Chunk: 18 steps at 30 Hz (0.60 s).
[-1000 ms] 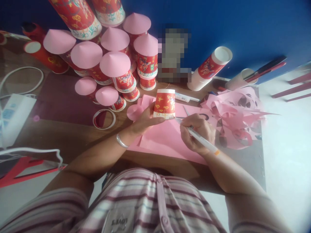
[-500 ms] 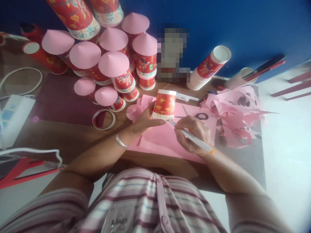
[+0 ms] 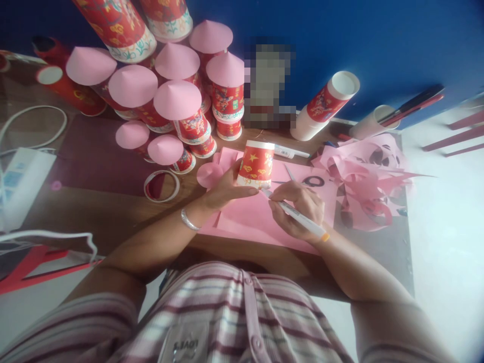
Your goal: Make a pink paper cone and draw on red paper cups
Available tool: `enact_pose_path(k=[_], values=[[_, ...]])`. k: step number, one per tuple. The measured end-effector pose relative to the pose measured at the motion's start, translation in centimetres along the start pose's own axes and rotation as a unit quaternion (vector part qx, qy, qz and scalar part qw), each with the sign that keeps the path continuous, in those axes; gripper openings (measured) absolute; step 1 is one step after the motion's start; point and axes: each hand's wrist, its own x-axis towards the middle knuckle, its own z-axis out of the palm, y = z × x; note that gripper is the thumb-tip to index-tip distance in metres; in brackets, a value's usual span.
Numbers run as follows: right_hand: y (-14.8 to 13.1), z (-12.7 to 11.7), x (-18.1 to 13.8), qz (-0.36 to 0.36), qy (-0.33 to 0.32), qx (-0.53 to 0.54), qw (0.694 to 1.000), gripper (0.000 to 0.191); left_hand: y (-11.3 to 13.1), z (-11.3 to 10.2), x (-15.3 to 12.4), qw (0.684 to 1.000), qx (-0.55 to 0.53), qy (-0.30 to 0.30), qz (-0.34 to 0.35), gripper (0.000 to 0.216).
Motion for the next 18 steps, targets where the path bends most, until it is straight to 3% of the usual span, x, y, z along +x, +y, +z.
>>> enact_pose_path(k=[18], values=[[0.10,0.06,-0.04,0.005,0.019,-0.039,0.999,0.017,-0.01,-0.09,0.13,0.999,-0.029,-0.006,0.014,0.061]])
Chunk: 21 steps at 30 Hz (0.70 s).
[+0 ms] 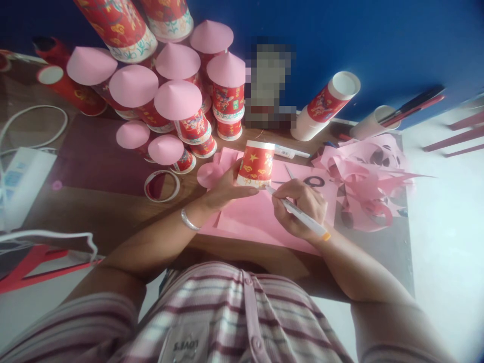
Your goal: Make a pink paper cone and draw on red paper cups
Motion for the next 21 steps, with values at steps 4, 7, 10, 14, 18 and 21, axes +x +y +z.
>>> enact_pose_path(k=[4,7,10,14,18,21], values=[[-0.16,-0.23,0.07,0.001,-0.005,-0.001,1.000,0.019,-0.38,-0.24,0.14,1.000,-0.007,-0.009,0.007,0.067],[-0.23,-0.30,0.09,-0.008,-0.005,0.015,1.000,0.019,-0.74,-0.46,0.13,1.000,-0.003,-0.008,0.012,0.069],[-0.26,-0.27,0.10,-0.019,-0.009,0.027,0.999,0.019,-0.84,-0.51,0.04,1.000,0.001,-0.014,0.007,0.069],[-0.26,-0.17,0.13,-0.022,-0.010,0.033,0.999,0.019,-0.69,-0.41,-0.03,1.000,0.007,-0.021,0.007,0.068],[-0.24,-0.11,0.17,-0.027,-0.013,0.033,0.999,0.018,-0.72,-0.51,-0.03,1.000,0.018,-0.021,0.003,0.069],[-0.23,-0.08,0.19,-0.025,-0.016,0.033,0.999,0.019,-0.80,-0.60,-0.06,1.000,0.019,-0.020,0.002,0.071]])
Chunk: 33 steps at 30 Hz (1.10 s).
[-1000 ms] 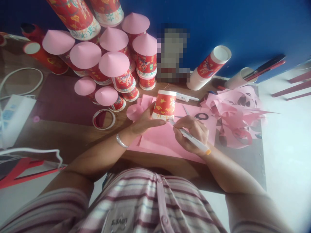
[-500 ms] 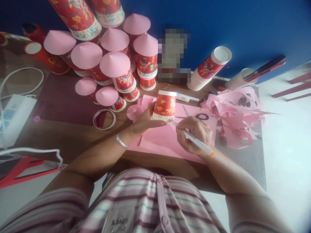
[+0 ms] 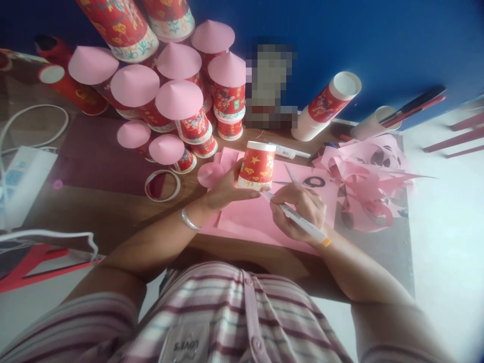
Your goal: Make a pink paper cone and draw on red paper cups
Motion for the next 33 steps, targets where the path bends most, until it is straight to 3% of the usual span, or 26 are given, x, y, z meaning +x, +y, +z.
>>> enact_pose_path(k=[8,17,24,30,33], values=[[0.12,0.05,-0.18,0.004,0.001,0.009,1.000,0.016,0.19,0.10,-0.02,0.999,0.035,0.024,-0.005,0.076],[0.00,0.03,-0.12,0.004,-0.011,0.008,1.000,0.017,-0.07,-0.01,0.06,0.999,0.019,-0.025,0.012,0.078],[-0.20,-0.42,0.08,0.005,-0.004,0.024,1.000,0.016,-0.16,-0.14,-0.10,0.999,0.027,0.020,-0.007,0.078],[-0.25,-0.85,-0.07,0.045,0.005,0.031,0.998,0.019,-0.36,-0.20,-0.02,0.999,-0.038,0.012,-0.001,0.071],[0.06,-0.77,0.00,0.028,0.010,0.066,0.997,0.022,0.15,0.21,0.11,0.998,-0.069,0.009,-0.001,0.066]])
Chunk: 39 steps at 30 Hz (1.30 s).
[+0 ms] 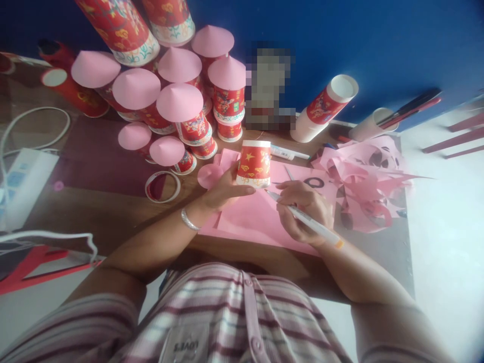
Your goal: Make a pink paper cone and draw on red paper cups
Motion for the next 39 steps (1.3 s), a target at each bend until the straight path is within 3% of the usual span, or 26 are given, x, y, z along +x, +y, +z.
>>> enact_pose_path(k=[6,20,25,29,34,39], values=[[0.3,0.1,0.3,-0.012,-0.019,0.041,0.999,0.020,1.0,0.8,0.2,0.999,-0.034,0.001,-0.003,0.061],[0.5,0.8,-0.2,-0.030,-0.022,0.053,0.998,0.021,0.5,0.8,-0.1,0.999,-0.025,-0.035,-0.013,0.047],[0.6,1.0,-0.2,-0.033,-0.019,0.047,0.998,0.019,0.0,0.6,0.1,0.999,-0.037,-0.010,-0.008,0.041],[0.7,1.2,-0.3,-0.030,-0.031,0.048,0.998,0.017,0.0,0.7,0.3,0.998,-0.059,0.020,-0.027,0.055],[0.6,1.3,-0.5,-0.030,-0.038,0.033,0.998,0.017,0.4,1.2,0.3,0.996,-0.043,0.072,-0.035,0.043],[0.6,1.3,-0.5,-0.013,-0.022,-0.017,1.000,0.020,0.5,1.5,0.4,0.995,-0.042,0.083,-0.027,0.040]])
